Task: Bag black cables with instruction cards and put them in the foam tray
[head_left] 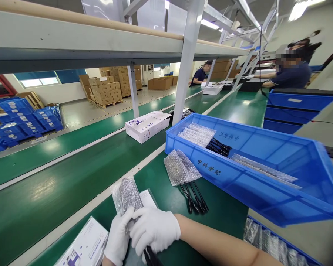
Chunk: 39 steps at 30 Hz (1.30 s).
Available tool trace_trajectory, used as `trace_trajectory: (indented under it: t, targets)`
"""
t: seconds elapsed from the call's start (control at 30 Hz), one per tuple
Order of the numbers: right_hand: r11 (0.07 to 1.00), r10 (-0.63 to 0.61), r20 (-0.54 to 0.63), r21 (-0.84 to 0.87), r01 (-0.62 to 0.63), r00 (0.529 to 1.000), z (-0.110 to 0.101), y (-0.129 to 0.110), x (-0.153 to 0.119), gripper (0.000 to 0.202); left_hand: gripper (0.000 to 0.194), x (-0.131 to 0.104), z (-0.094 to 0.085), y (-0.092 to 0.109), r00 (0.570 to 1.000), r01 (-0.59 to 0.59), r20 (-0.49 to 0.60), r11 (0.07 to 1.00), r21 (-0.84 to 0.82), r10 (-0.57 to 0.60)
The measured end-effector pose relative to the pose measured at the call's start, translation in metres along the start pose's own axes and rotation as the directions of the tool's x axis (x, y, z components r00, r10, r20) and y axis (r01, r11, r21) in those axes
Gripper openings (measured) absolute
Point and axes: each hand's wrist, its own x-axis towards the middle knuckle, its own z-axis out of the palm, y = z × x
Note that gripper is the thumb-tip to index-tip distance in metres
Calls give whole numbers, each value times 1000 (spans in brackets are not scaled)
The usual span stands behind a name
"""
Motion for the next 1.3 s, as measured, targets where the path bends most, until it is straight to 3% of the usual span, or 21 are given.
trace_trajectory:
  t: [0.07,0.13,0.2,0.27,0.3,0.37,0.43,0.53,0.63,0.7,0.73,0.87,0.93,1.0,1.07,1.17,1.3]
  targets:
    - [998,-51,-61,24,52,997,-3,-1,-3,25,28,-1,1,-2,997,-65,36,995,77,62]
    - [999,44,-269,12,-43,962,-3,1,-8,40,34,0,2,-6,994,-102,54,988,117,97]
    - [953,297,-460,85,-291,837,-1,4,-14,93,39,2,2,-9,991,-132,54,971,199,124]
    - [860,509,-477,241,-450,716,2,8,-17,137,41,2,3,-10,982,-188,58,923,337,179]
    - [834,551,-446,313,-454,705,3,10,-17,144,41,1,4,-10,976,-216,73,890,402,204]
    - [829,538,-416,417,-372,733,3,12,-16,136,39,-3,6,-9,969,-246,104,834,493,224]
    - [806,545,-429,505,-309,721,0,13,-14,108,35,-8,8,-7,972,-232,95,796,560,217]
    - [705,648,-487,675,-218,586,-9,18,-15,67,32,-10,9,-7,969,-212,29,768,604,244]
    - [548,737,-512,835,53,440,-21,27,-20,51,26,-8,6,-10,951,-190,-88,782,593,298]
    - [444,788,-471,881,166,396,-26,30,-24,48,23,-6,3,-13,922,-181,-168,771,610,349]
    - [415,798,-450,893,176,400,-27,30,-26,48,22,-5,2,-15,903,-190,-192,756,627,386]
    - [406,751,-352,913,29,559,-21,24,-27,50,25,-4,0,-17,858,-267,-162,692,670,487]
    - [431,735,-329,902,-34,593,-16,18,-23,50,30,-7,2,-16,843,-291,-144,667,686,517]
    - [462,742,-365,886,-35,563,-13,13,-19,51,39,-11,6,-14,800,-282,-169,609,741,576]
    - [472,767,-401,881,-17,500,-14,12,-18,50,43,-15,10,-14,758,-234,-181,521,821,627]
    - [480,811,-418,875,-57,409,-19,17,-22,46,36,-17,13,-18,775,-180,-127,409,895,619]
    - [514,823,-422,838,-183,381,-24,23,-28,41,36,-16,16,-17,767,-171,-71,310,935,638]
